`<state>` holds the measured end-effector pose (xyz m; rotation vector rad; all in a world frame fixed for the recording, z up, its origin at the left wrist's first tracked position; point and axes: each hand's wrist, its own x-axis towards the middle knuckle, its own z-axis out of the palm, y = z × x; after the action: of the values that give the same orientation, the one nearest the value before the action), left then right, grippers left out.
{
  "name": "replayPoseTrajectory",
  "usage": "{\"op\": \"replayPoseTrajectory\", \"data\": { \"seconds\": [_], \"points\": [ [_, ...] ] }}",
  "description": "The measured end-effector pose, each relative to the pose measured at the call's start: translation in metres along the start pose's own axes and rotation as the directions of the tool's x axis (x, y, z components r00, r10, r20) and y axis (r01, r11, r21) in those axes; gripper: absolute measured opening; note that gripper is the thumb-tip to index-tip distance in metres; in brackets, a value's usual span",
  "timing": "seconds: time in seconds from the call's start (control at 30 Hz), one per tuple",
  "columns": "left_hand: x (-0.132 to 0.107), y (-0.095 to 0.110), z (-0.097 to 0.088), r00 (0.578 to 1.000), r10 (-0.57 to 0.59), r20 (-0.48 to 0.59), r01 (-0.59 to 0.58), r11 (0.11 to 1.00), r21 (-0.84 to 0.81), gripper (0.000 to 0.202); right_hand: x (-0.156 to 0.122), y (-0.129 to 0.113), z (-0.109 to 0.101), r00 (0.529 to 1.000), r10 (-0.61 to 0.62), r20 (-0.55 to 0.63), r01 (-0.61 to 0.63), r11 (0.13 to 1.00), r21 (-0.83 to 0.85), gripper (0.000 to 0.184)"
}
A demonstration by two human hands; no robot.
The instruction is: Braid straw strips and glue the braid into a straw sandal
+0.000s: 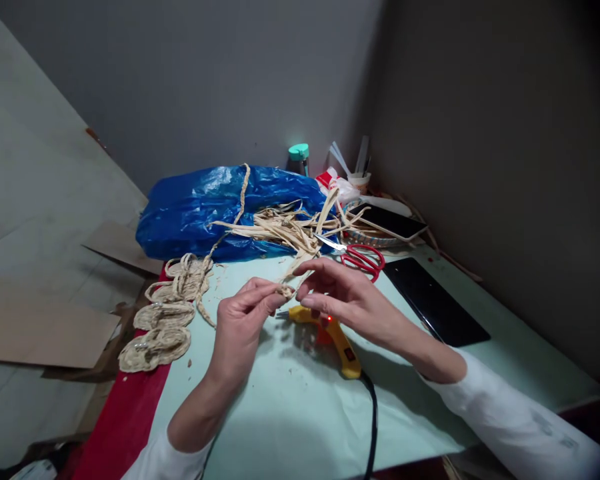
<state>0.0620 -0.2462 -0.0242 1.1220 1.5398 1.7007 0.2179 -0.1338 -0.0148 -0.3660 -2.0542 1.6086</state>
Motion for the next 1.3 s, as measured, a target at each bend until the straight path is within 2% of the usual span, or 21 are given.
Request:
{"op": "replayPoseTrajectory", "data": {
  "seconds": [0.17, 0.33, 0.47, 0.63, 0.73, 0.83, 0.93, 1.0, 1.13, 1.23, 1.3],
  "points": [
    [-0.008, 0.005, 0.008, 0.998, 0.018, -0.061, -0.012, 0.996, 0.094, 0.011, 0.002, 0.003, 0.011, 0.996, -0.078, -0.051, 0.079, 0.997, 0.025, 0.015],
    [-0.006, 0.003, 0.015, 0.988, -0.051, -0.148, 0.06, 0.996, 0.06, 0.015, 0.002, 0.005, 0.007, 0.971, -0.216, -0.104, 0.187, 0.953, -0.239, 0.01],
    [-0.006, -0.003, 0.018, 0.981, -0.112, -0.157, 0.115, 0.993, 0.012, 0.015, 0.002, 0.008, 0.003, 0.981, -0.174, -0.088, 0.143, 0.947, -0.286, 0.01],
    [-0.01, -0.008, 0.016, 0.993, -0.029, -0.116, 0.028, 1.0, -0.008, 0.01, 0.001, 0.014, -0.001, 0.981, -0.146, -0.125, 0.103, 0.949, -0.298, 0.005],
    [-0.012, -0.009, 0.015, 0.997, 0.002, -0.083, -0.009, 0.997, -0.082, 0.012, 0.0, 0.017, -0.002, 0.981, -0.112, -0.157, 0.083, 0.98, -0.184, 0.005],
    [-0.014, -0.007, 0.014, 0.995, 0.036, -0.088, -0.049, 0.987, -0.151, 0.016, 0.002, 0.017, -0.001, 0.986, -0.046, -0.162, 0.057, 0.996, 0.066, 0.005],
    [-0.017, -0.005, 0.013, 0.993, 0.094, -0.066, -0.102, 0.987, -0.128, 0.018, 0.004, 0.015, 0.0, 0.989, 0.031, -0.144, 0.02, 0.94, 0.34, 0.01],
    [-0.02, -0.005, 0.013, 0.983, 0.18, -0.037, -0.182, 0.982, -0.056, 0.02, 0.004, 0.015, 0.001, 0.987, 0.075, -0.14, -0.004, 0.892, 0.452, 0.014],
    [-0.022, -0.005, 0.013, 0.93, 0.368, -0.006, -0.365, 0.925, 0.105, 0.023, 0.003, 0.017, 0.002, 0.988, 0.118, -0.095, -0.039, 0.805, 0.593, 0.017],
    [-0.021, -0.004, 0.017, 0.915, 0.402, -0.021, -0.395, 0.907, 0.144, 0.025, 0.001, 0.019, 0.004, 0.993, 0.113, -0.03, -0.064, 0.739, 0.671, 0.019],
    [-0.021, -0.002, 0.019, 0.919, 0.392, -0.049, -0.379, 0.91, 0.17, 0.026, 0.0, 0.019, 0.006, 0.994, 0.11, -0.001, -0.08, 0.731, 0.678, 0.019]
  ]
}}
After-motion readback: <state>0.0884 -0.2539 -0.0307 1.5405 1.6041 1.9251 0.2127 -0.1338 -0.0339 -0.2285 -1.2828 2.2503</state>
